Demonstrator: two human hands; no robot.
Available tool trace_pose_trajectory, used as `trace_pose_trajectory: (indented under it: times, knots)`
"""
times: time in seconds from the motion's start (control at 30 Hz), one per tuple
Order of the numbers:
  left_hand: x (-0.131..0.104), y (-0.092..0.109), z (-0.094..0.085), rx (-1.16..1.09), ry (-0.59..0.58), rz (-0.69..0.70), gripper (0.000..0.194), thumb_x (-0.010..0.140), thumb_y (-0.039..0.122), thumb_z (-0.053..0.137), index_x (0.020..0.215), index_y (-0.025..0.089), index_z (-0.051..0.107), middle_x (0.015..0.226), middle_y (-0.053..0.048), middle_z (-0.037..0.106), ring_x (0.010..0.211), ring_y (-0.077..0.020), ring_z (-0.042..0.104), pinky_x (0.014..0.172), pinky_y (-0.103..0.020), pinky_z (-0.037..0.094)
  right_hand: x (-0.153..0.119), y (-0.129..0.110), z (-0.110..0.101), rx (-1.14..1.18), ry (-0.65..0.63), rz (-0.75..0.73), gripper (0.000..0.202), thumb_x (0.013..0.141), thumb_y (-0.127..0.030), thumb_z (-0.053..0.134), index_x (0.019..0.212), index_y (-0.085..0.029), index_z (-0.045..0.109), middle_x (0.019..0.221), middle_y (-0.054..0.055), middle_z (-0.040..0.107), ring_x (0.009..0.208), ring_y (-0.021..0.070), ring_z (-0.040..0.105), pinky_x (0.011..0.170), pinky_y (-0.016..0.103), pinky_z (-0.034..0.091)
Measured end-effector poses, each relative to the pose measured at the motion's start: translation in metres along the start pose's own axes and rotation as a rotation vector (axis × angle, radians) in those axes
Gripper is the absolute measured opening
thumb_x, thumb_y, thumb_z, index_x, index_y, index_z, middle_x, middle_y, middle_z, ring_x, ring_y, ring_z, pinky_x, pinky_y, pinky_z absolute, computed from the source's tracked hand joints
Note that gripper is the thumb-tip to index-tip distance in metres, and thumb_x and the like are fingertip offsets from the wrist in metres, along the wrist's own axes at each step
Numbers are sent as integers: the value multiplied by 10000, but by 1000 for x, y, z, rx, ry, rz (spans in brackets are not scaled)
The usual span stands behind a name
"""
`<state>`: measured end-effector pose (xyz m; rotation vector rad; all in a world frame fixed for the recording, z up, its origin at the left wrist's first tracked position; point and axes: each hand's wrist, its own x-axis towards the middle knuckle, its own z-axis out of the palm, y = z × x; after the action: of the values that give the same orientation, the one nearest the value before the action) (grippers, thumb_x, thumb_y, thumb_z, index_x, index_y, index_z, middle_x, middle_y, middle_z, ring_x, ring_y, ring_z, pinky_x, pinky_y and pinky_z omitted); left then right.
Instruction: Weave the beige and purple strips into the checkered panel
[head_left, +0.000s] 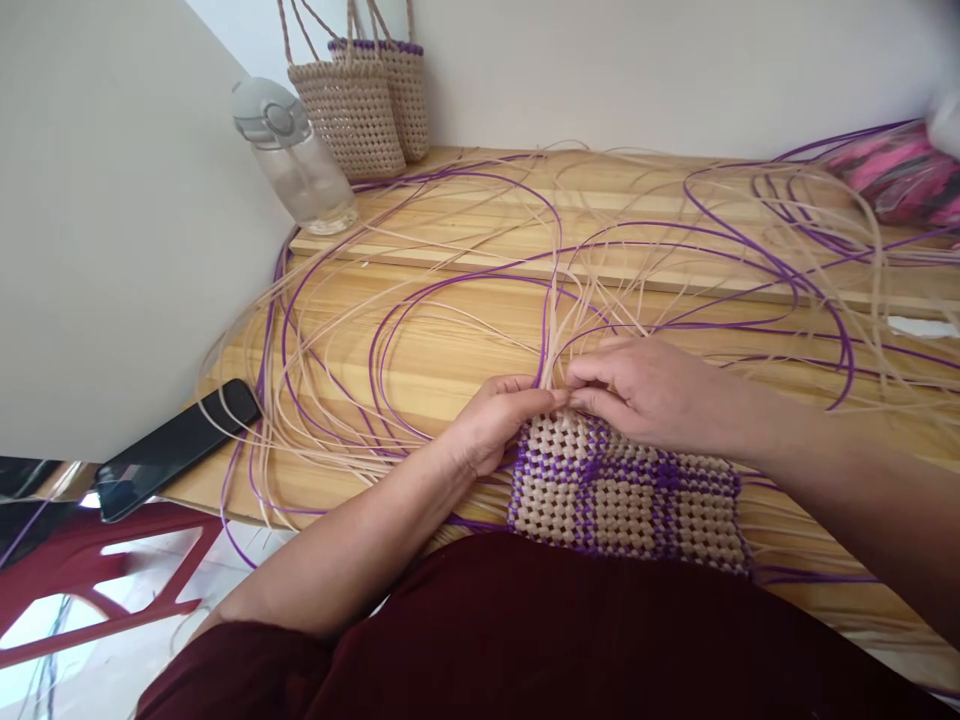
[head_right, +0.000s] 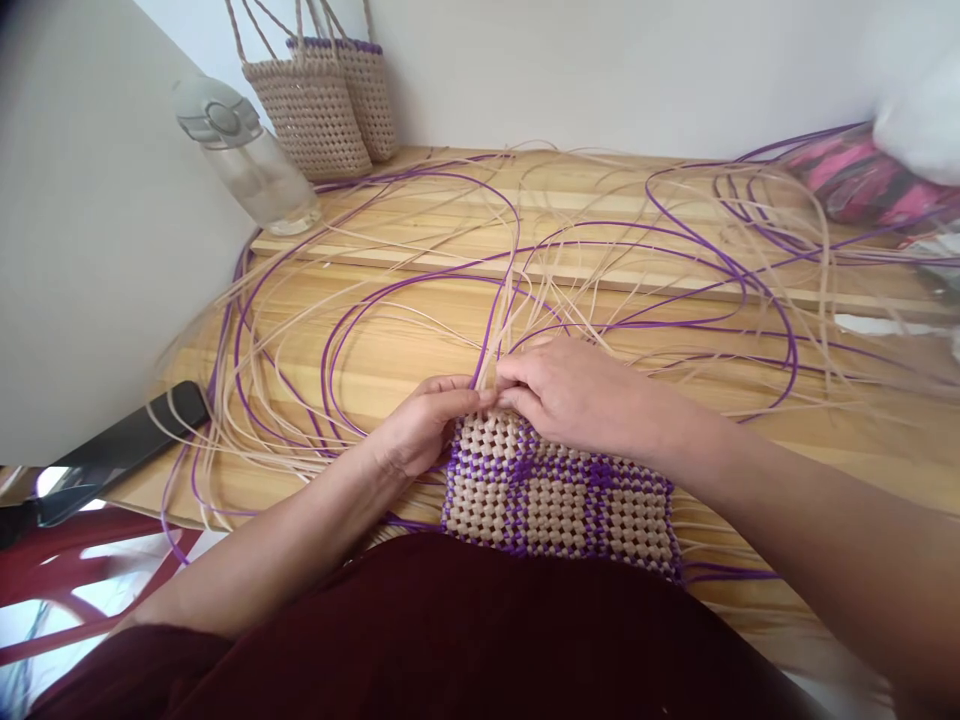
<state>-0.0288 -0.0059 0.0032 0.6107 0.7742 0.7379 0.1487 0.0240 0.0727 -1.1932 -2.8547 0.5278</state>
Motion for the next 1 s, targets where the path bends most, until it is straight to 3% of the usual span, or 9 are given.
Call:
trace_pose_trajectory:
  times: [0.1, 0.23, 0.3, 0.47, 0.57, 0.67, 0.73, 0.83, 1.0]
  knots:
    - [-1, 0, 0, 34, 3, -17, 257, 632, 253, 831, 808, 106, 716, 689, -16, 669, 588, -90, 567, 625, -232, 402, 1, 2, 2, -9, 28, -59, 234, 919, -253, 491, 733, -184, 616, 714, 23, 621, 701, 152, 541, 672, 286, 350]
    - [-1, 1, 0, 69, 8, -16, 250, 630, 226, 833, 815, 102, 719, 705, -19, 677, 602, -87, 573, 640, -230, 405, -10, 8, 3, -167, 435, -97, 202, 920, -313, 561, 814, -201, 691, 963, 59, 692, 970, 228, 563, 912, 378, 367]
    - [-1, 2, 1, 63, -1, -25, 250, 620, 234, 842, 791, 102, 716, 691, -14, 673, 587, -82, 567, 637, -230, 407, -22, 13, 5, -254, 515, -75, 201, 916, -355, 578, 851, -218, 709, 1007, 57, 694, 1000, 250, 547, 909, 405, 357]
    - [-1, 2, 2, 83, 34, -31, 318, 563, 255, 878, 779, 92, 710, 685, -23, 675, 590, -88, 573, 637, -236, 411, -51, 17, 10, -178, 301, -64, 227, 944, -334, 528, 857, -226, 707, 846, 29, 692, 823, 203, 574, 773, 367, 380]
    - [0, 1, 1, 102, 32, -32, 319, 552, 262, 884, 733, 92, 684, 648, -14, 653, 560, -83, 558, 618, -240, 409, -57, 1, 2, 88, 215, -29, 201, 949, -317, 518, 919, -238, 700, 839, 7, 694, 752, 148, 607, 714, 300, 425]
    - [0, 0, -1, 118, -22, 28, 316, 584, 277, 869, 771, 99, 687, 671, -9, 661, 568, -83, 564, 605, -233, 407, -51, -18, -5, 414, 142, -5, 151, 933, -301, 544, 939, -238, 682, 1013, 11, 703, 843, 133, 649, 752, 259, 479]
    - [0, -1, -2, 131, -46, 76, 307, 594, 269, 862, 784, 103, 687, 679, 0, 662, 566, -75, 557, 591, -222, 394, -42, -24, -4, 612, 116, 17, 132, 916, -306, 570, 896, -216, 664, 1054, 26, 699, 855, 138, 656, 758, 258, 504]
    - [0, -1, -2, 166, -33, 113, 287, 576, 232, 867, 730, 103, 662, 623, 26, 621, 532, -53, 506, 559, -208, 352, -27, -18, 4, 812, 121, 125, 128, 883, -312, 615, 872, -187, 643, 833, 24, 705, 701, 125, 643, 637, 243, 514]
    - [0, 1, 0, 165, -45, 119, 309, 572, 246, 875, 753, 86, 681, 669, 6, 632, 582, -58, 517, 587, -211, 352, -17, -2, 14, 890, 185, 266, 204, 813, -294, 678, 960, -153, 669, 738, 36, 707, 639, 132, 654, 612, 254, 539]
